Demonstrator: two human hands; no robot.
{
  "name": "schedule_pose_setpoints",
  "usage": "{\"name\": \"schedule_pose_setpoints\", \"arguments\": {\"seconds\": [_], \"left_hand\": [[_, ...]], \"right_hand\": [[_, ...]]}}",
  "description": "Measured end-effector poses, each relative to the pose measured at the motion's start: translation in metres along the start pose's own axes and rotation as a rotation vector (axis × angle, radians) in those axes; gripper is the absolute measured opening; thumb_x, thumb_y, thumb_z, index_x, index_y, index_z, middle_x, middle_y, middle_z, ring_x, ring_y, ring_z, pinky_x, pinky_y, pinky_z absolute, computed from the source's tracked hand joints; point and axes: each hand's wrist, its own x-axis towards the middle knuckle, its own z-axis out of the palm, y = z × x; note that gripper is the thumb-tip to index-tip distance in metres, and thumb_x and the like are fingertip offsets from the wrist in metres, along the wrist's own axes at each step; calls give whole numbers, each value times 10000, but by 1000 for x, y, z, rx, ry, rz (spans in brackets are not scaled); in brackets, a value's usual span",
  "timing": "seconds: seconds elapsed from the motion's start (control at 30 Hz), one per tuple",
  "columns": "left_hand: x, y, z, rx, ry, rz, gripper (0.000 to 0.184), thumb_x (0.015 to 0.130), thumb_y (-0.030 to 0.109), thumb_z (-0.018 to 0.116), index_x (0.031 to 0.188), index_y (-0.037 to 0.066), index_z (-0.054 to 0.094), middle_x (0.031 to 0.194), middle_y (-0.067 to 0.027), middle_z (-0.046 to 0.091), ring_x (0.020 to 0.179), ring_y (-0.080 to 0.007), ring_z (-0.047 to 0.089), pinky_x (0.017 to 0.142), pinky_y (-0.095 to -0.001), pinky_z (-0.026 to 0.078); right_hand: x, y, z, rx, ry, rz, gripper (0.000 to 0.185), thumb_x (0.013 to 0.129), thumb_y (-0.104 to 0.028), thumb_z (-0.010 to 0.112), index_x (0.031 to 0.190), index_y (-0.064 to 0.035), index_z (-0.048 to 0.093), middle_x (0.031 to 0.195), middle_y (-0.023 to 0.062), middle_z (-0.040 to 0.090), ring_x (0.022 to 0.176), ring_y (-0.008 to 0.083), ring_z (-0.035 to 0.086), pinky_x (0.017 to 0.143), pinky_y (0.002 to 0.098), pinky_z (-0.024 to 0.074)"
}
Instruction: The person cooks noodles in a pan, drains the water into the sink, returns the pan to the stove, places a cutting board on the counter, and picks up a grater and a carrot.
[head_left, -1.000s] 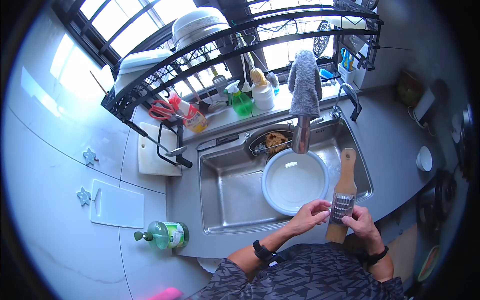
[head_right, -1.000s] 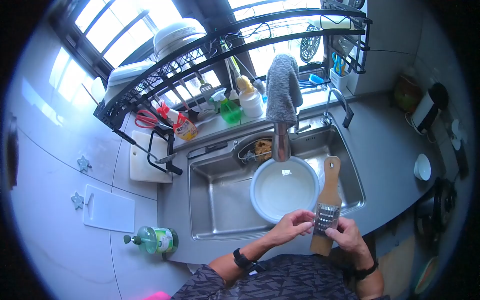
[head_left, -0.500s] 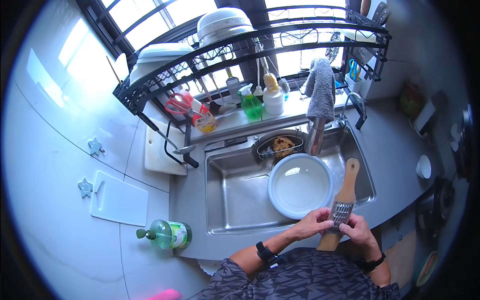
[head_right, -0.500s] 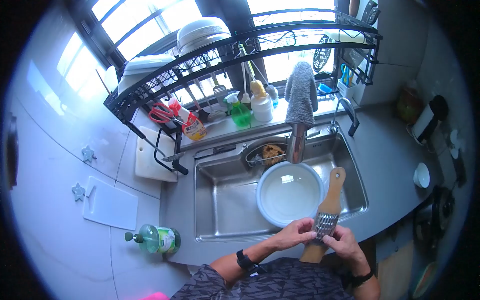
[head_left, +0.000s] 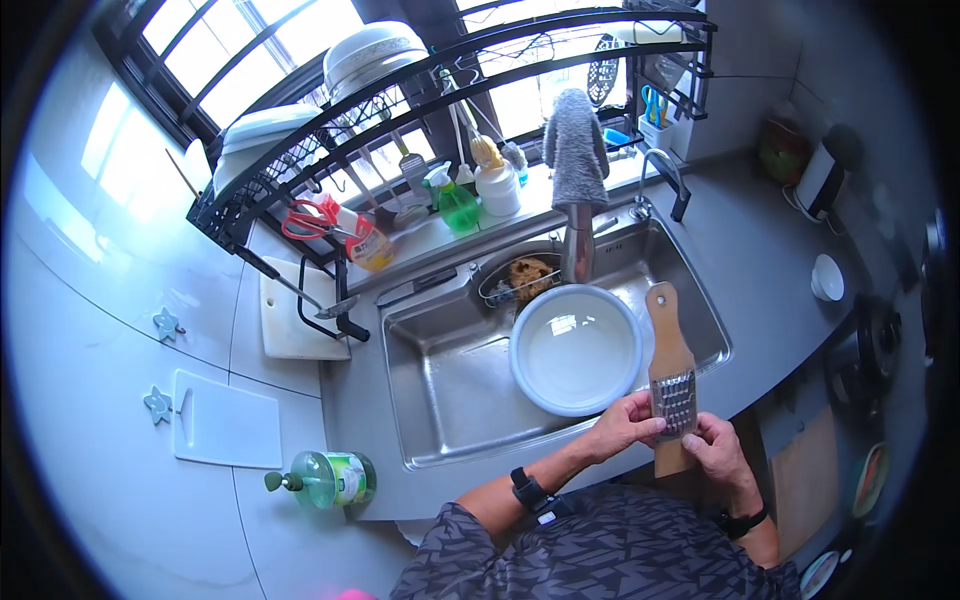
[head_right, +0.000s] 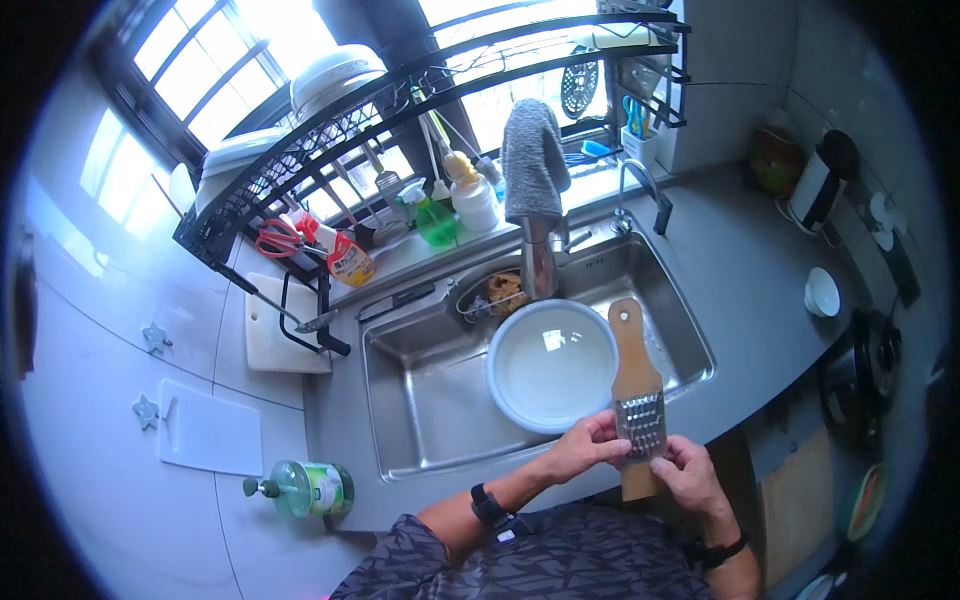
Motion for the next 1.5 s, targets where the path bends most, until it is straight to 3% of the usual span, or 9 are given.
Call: {"name": "schedule_pose_setpoints", "arguments": {"seconds": [0.2,0.4,0.63,0.8,0.97,1.1,1.27,1.4,1.5], "left_hand": [[14,-10,28,1,32,153,648,881,241,731,1398,49,392,1114,-70,625,951,-155,615,789,-307,532],[16,-27,84,42,130,73,373,932,296,669,1169,29,561,1045,-87,601,934,-196,633,704,-333,603],[26,-67,177,133,-31,-213,401,890,198,701,1193,26,502,1036,-200,658,838,-305,715,702,-388,622],[53,-88,190,153,-190,-387,364,867,124,739,1159,46,537,961,-139,686,769,-248,719,625,-324,602],[71,-91,221,404,-408,-589,419,870,146,744,1212,46,525,875,-77,695,702,-166,694,578,-262,560],[89,-100,230,485,-598,-756,356,939,324,666,1138,39,591,813,-54,682,618,-111,626,565,-235,525],[111,-113,233,499,-577,-719,399,936,420,643,1060,42,615,759,-25,626,595,-116,583,548,-241,496],[137,-126,230,392,-508,-656,291,978,264,615,1155,33,599,824,-38,632,681,-129,600,618,-264,508],[153,-135,244,778,-460,-157,318,967,142,604,1269,43,593,885,-38,611,755,-128,566,694,-266,477]], "right_hand": [[-55,-19,-33,-65,104,-80,348,912,-58,556,1241,48,596,1069,59,680,980,127,613,892,280,482],[-152,6,-105,-286,225,-94,318,880,-107,609,1161,31,669,1049,88,715,942,142,650,865,284,502],[-260,75,-173,252,725,-207,208,925,-199,672,1051,-33,669,934,-14,632,881,59,570,787,229,460],[-287,69,-191,510,784,-238,181,913,-213,690,973,-43,671,899,-10,638,847,63,575,779,230,457],[-314,61,-211,371,825,-153,214,903,-247,696,956,-42,663,860,-9,634,806,75,566,750,237,450],[-311,64,-220,402,862,-149,237,905,-275,696,946,-43,671,861,5,651,810,81,573,751,235,452],[-309,69,-222,705,962,-225,253,963,-285,612,1047,-46,628,915,53,655,807,136,639,713,293,516],[-312,88,-228,744,948,-112,310,987,-315,570,1129,-38,569,968,104,658,788,176,665,649,287,542],[-298,88,-219,714,922,-109,427,999,-345,546,1275,-22,506,1093,145,649,895,223,681,710,323,568]]}}
